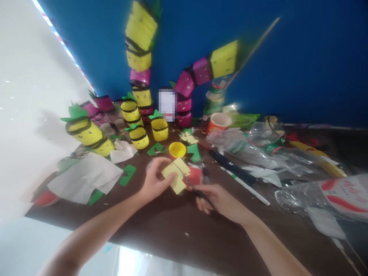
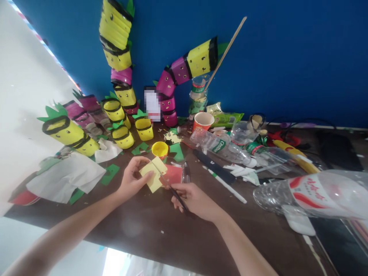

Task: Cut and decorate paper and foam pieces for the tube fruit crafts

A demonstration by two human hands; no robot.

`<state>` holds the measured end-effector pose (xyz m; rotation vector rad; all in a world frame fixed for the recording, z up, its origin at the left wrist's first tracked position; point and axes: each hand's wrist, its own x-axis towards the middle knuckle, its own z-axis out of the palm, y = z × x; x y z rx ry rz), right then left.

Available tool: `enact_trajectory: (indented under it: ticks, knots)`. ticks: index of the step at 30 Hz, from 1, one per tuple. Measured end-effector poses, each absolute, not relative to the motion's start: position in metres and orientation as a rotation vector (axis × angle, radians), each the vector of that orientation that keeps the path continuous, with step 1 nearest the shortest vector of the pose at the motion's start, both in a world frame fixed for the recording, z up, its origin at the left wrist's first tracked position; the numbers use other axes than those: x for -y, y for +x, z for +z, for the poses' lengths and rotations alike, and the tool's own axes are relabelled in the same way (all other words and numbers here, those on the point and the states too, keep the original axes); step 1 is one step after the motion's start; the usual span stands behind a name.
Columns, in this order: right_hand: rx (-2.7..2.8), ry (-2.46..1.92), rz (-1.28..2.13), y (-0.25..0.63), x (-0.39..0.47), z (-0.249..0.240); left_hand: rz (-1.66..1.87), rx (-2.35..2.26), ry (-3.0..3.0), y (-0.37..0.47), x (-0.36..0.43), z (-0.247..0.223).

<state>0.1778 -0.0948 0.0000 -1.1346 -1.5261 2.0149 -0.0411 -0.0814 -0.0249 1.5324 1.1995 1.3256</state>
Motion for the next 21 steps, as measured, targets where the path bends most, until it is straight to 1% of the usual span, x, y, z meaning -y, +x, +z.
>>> enact_trajectory:
  ticks: [10, 16, 21]
  knots:
    - [1.503, -1.174, 2.024, 0.1769, 0.0951, 0.0013, 1.334, -1.260, 1.566, -0.0411, 0.0798, -0.0219]
    - [1.517, -1.150, 2.042, 0.1773, 0.0961, -0.0024, 1.312, -1.113, 1.381, -0.0404, 0.0799, -0.0264]
    - [1.516, -1.158, 2.028, 0.1779, 0.0956, -0.0024, 1.329, -1.030, 1.359, -0.0398, 0.0786, -0.0289]
